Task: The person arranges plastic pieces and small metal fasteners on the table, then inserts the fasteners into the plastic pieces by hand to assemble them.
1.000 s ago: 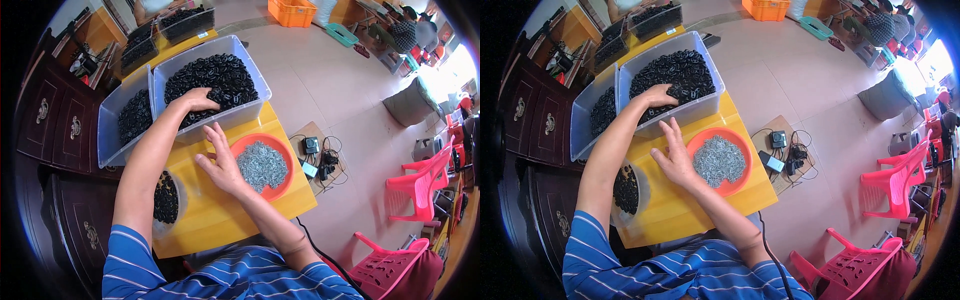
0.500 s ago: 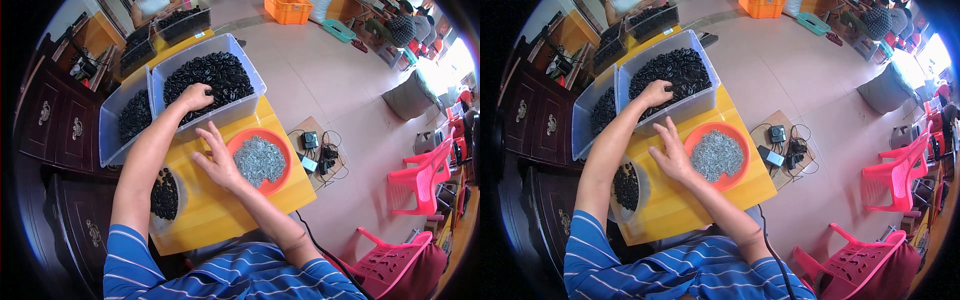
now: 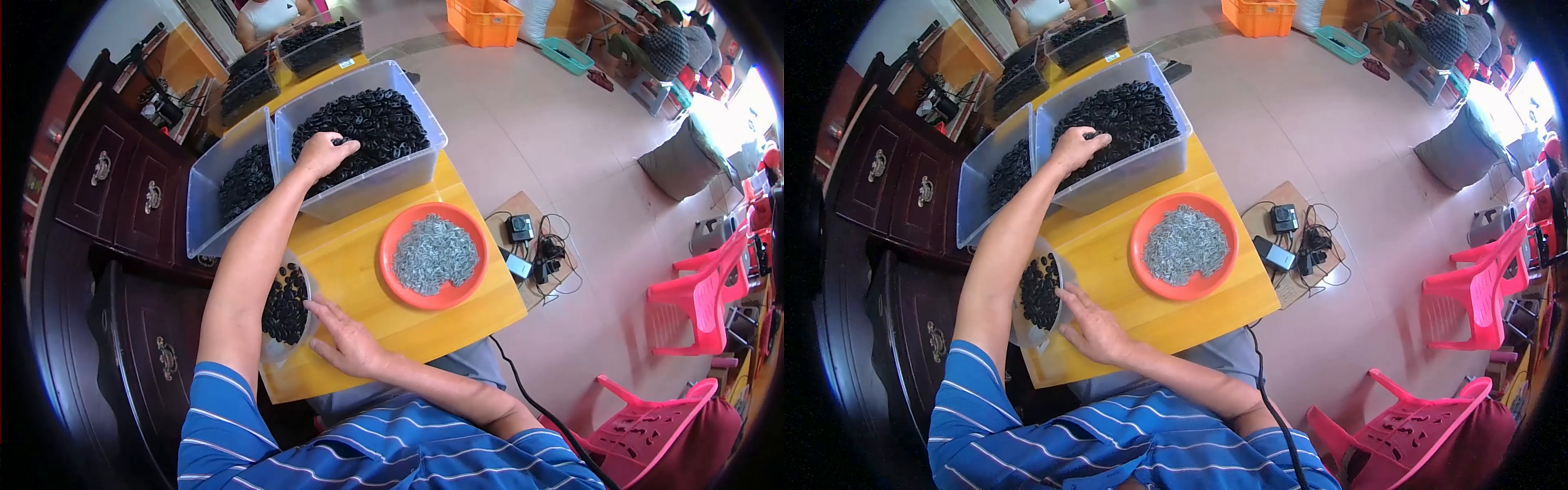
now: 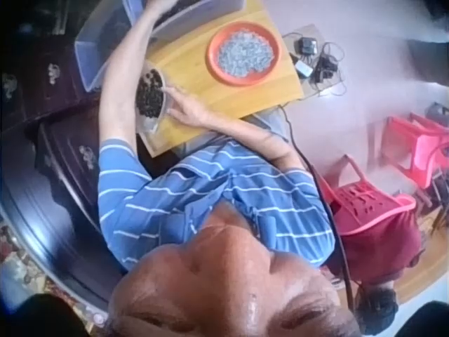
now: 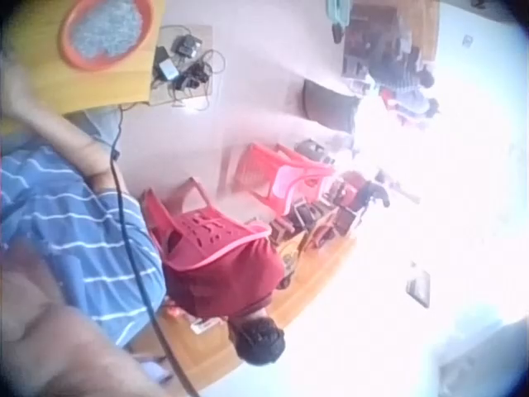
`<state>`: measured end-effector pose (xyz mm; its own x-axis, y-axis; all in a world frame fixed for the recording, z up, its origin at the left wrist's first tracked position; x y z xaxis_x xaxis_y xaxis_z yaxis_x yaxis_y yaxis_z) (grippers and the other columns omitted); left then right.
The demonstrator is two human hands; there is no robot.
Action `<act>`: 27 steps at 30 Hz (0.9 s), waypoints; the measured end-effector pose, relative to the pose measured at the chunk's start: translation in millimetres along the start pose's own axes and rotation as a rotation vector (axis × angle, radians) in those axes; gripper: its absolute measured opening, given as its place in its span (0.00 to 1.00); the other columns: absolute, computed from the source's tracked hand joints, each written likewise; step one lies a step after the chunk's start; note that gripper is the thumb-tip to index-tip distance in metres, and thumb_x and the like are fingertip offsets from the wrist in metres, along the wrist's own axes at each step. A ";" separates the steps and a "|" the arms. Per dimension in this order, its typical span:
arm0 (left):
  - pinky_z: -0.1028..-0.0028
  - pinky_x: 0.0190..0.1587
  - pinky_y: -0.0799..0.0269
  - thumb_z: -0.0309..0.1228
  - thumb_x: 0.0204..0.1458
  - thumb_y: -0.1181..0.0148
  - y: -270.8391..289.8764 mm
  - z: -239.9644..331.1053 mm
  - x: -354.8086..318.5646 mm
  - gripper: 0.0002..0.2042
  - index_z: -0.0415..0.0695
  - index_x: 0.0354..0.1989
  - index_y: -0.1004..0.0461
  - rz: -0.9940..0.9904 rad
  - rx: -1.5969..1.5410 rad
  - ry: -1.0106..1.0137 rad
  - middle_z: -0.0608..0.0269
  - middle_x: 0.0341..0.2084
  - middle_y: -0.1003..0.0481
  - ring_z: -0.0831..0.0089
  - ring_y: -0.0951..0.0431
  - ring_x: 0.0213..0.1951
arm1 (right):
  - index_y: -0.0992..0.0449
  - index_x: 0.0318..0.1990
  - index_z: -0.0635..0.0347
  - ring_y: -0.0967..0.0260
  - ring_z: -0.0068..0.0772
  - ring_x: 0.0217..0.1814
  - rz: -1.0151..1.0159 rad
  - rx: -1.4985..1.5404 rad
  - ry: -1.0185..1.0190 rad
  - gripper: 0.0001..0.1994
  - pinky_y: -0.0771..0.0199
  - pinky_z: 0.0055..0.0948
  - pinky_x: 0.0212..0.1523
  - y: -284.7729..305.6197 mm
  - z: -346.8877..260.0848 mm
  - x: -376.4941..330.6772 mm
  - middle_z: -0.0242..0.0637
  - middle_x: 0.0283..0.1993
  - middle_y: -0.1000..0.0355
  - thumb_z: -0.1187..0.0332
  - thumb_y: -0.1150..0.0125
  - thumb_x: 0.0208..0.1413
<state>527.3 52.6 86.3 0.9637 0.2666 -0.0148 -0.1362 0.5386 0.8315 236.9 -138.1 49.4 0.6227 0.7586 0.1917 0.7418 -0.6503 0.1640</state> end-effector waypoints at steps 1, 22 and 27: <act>0.69 0.25 0.33 0.48 0.53 0.32 2.7 -0.4 -1.7 0.19 0.41 0.35 0.19 -0.023 -0.007 0.005 0.65 0.19 0.25 0.74 0.28 0.20 | 0.45 0.73 0.57 0.45 0.63 0.75 -0.007 0.002 0.005 0.34 0.38 0.48 0.72 -4.0 -1.9 -0.8 0.59 0.76 0.48 0.66 0.38 0.61; 0.79 0.24 0.32 0.49 0.53 0.28 68.3 69.8 -64.3 0.32 0.34 0.57 0.24 0.157 -0.293 -0.162 0.64 0.26 0.22 0.81 0.26 0.24 | 0.41 0.71 0.56 0.36 0.65 0.68 0.078 -0.148 0.163 0.32 0.29 0.48 0.65 -9.7 -14.5 -15.6 0.58 0.72 0.42 0.70 0.38 0.59; 0.82 0.22 0.36 0.45 0.55 0.28 70.0 85.3 -148.9 0.29 0.32 0.55 0.25 0.109 -0.608 -0.108 0.66 0.26 0.23 0.85 0.30 0.23 | 0.29 0.60 0.61 0.26 0.54 0.58 0.113 -0.120 0.114 0.20 0.24 0.44 0.58 11.5 3.4 -35.7 0.52 0.56 0.26 0.71 0.39 0.61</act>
<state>393.8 -17.5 194.1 0.9504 0.2804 0.1348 -0.3106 0.8798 0.3598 224.0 -172.5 41.1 0.6631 0.6756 0.3223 0.6297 -0.7363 0.2478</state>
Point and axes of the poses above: each hand's wrist, its own x-axis towards the middle knuckle, its own y-axis out of the back of the hand, z = x × y, the point moved 6 cm from there along x, towards the middle knuckle
